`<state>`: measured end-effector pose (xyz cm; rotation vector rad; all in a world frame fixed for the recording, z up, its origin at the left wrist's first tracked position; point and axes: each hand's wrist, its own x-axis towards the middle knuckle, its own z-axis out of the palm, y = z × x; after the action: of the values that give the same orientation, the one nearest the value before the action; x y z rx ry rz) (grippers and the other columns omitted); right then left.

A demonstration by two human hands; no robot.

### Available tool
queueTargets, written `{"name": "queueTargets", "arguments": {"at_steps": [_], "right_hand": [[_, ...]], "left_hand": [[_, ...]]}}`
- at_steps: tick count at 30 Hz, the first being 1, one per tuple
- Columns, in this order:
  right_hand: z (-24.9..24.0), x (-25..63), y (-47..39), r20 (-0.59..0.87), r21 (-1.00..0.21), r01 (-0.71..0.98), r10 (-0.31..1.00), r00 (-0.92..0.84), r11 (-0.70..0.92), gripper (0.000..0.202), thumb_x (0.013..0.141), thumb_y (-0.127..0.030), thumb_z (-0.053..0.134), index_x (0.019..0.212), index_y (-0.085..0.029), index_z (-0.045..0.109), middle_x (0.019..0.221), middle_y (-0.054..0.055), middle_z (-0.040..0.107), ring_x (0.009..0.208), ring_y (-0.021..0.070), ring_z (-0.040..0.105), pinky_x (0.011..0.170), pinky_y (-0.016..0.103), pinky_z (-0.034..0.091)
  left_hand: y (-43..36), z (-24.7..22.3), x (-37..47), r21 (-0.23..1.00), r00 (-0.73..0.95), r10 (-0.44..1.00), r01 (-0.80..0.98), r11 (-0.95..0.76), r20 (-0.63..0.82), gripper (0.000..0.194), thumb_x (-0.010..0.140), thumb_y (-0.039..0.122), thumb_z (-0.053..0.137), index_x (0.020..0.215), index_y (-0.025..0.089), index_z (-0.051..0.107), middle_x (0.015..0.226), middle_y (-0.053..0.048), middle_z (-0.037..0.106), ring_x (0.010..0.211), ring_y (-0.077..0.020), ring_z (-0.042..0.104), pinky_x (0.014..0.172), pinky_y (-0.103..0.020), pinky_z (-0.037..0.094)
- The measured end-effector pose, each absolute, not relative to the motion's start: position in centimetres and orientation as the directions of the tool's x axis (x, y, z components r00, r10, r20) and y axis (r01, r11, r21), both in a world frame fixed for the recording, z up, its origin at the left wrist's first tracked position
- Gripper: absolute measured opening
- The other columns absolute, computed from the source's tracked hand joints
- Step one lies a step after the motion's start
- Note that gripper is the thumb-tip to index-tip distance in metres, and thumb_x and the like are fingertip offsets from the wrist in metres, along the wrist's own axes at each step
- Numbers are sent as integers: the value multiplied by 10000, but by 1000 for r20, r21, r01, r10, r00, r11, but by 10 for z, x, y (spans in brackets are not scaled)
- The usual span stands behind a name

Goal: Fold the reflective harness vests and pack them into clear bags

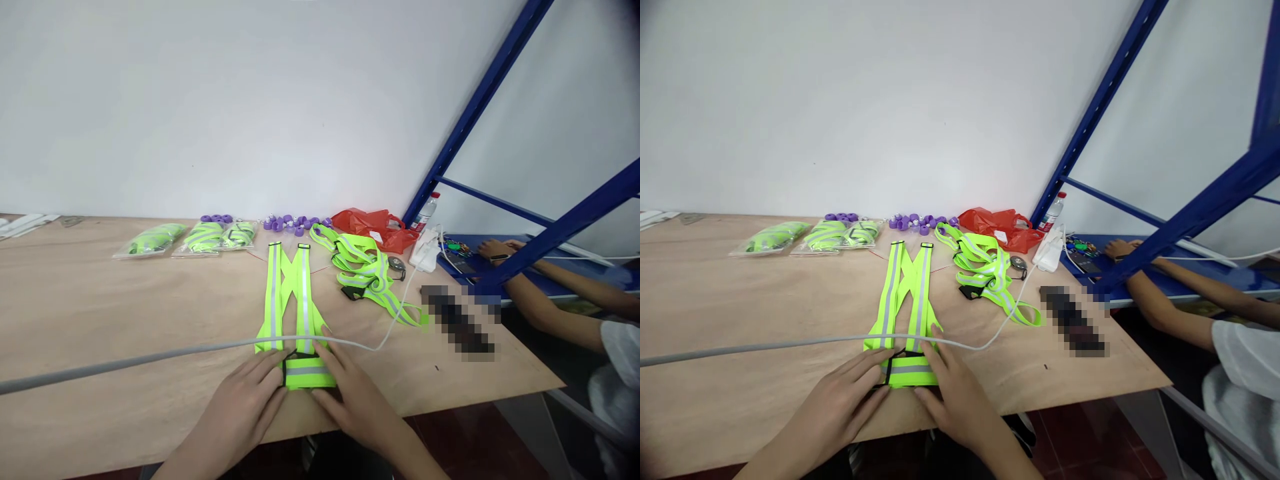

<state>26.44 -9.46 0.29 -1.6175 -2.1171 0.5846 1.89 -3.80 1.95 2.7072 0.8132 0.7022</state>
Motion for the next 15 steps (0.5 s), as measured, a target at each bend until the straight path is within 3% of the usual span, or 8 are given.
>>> {"name": "queueTargets", "arguments": {"at_steps": [8,15], "right_hand": [[-7,266,-93,3,-655,756,1000,1,2,788,871,-311,701,1576,-179,375,1609,169,418,1513,301,358,1227,511,344],[7,268,-88,41,-565,801,977,-211,197,829,879,-250,698,1611,-232,308,1610,131,433,1512,300,357,1214,535,358]], "left_hand": [[-41,22,26,375,732,589,468,-800,344,290,992,107,451,1225,216,585,1393,-110,629,1213,-280,637,1064,-504,532],[-44,20,27,414,717,596,450,-792,362,369,959,40,403,1235,207,581,1443,-125,582,1283,-274,584,1057,-476,537]]}}
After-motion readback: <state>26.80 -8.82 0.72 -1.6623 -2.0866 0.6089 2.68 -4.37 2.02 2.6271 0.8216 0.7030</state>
